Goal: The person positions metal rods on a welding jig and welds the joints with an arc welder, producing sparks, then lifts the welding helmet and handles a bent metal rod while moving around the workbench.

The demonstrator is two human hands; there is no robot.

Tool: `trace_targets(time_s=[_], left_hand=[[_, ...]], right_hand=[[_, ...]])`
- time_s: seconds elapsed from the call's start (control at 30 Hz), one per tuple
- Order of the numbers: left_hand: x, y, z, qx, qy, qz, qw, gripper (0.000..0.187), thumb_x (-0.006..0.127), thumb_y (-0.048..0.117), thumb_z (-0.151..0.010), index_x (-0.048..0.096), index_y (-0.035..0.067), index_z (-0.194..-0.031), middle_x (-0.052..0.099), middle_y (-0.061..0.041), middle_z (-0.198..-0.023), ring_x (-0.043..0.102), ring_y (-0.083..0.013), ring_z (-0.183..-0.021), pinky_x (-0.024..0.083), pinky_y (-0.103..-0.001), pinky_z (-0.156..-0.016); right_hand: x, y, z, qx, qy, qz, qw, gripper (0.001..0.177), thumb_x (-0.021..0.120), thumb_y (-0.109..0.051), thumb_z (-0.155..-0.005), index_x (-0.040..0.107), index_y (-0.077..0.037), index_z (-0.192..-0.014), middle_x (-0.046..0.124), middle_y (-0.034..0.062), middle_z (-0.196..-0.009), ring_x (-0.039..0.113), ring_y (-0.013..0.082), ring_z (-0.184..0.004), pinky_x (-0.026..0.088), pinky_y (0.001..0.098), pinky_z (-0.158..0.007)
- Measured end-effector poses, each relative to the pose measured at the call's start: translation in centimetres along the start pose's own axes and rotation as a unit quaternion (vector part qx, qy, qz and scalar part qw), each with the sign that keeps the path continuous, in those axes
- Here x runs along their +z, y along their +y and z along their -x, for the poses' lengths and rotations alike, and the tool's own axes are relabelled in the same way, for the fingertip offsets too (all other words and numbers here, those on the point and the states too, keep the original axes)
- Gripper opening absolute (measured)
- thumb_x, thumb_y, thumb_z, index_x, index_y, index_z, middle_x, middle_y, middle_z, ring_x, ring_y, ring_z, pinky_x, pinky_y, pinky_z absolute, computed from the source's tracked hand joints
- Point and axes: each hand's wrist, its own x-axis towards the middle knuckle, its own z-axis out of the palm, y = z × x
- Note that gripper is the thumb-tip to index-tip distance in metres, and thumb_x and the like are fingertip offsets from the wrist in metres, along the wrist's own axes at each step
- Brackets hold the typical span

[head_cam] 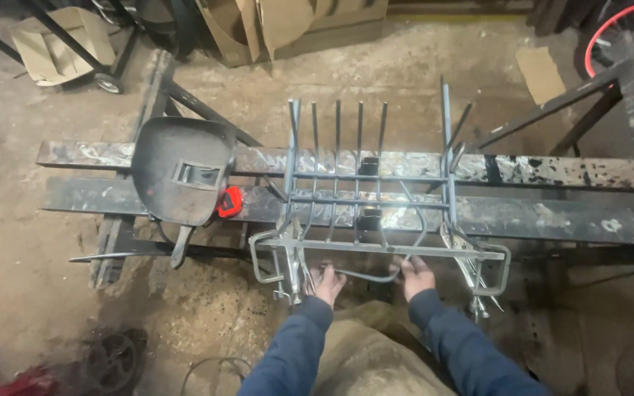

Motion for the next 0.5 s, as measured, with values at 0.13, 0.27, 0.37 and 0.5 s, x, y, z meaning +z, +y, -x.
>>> trace_targets(time_s=[0.13, 0.27, 0.37, 0.5], left_hand=[[3.4, -0.6, -0.1, 0.052, -0.028, 0.078, 0.995, 0.027, 0.065, 0.010, -0.099, 0.056, 0.007, -0.124, 0.068, -0.006, -0.111, 0.069, -0.0207, -0.102, 0.061, -0.040, -0.088], [5.5, -1.7, 0.2, 0.044, 0.026, 0.093, 0.994, 0.022, 0.061, 0.007, -0.099, 0.062, 0.009, -0.120, 0.067, -0.008, -0.105, 0.065, -0.0222, -0.093, 0.059, -0.041, -0.087], [5.6, -3.0, 1.2, 0.019, 0.012, 0.110, 0.994, 0.018, 0.062, 0.008, -0.099, 0.061, 0.007, -0.117, 0.067, -0.009, -0.106, 0.067, -0.0217, -0.097, 0.060, -0.040, -0.091], [4.8, -6.1, -0.1, -0.009, -0.053, 0.124, 0.991, 0.018, 0.063, 0.009, -0.101, 0.063, -0.001, -0.116, 0.069, -0.011, -0.113, 0.070, -0.0219, -0.103, 0.061, -0.039, -0.099]], right_hand=[[-2.8, 4.6, 0.3, -0.132, -0.082, 0.276, 0.948, 0.038, 0.066, -0.018, -0.100, 0.062, 0.010, -0.125, 0.074, 0.0260, -0.110, 0.070, 0.0302, -0.093, 0.055, 0.0400, -0.078], [1.4, -15.2, 10.4, 0.121, -0.376, 0.300, 0.868, 0.044, 0.067, -0.033, -0.097, 0.068, 0.005, -0.118, 0.075, 0.0231, -0.099, 0.073, 0.0311, -0.088, 0.061, 0.0425, -0.079], [3.1, -27.4, 9.2, -0.120, -0.353, 0.606, 0.702, 0.041, 0.068, -0.046, -0.088, 0.079, -0.013, -0.111, 0.080, 0.0123, -0.101, 0.076, 0.0273, -0.094, 0.059, 0.0403, -0.085], [3.9, -33.7, -4.2, -0.262, -0.141, 0.741, 0.602, 0.032, 0.061, -0.043, -0.094, 0.075, -0.014, -0.099, 0.075, 0.0171, -0.088, 0.072, 0.0385, -0.082, 0.058, 0.0494, -0.073]])
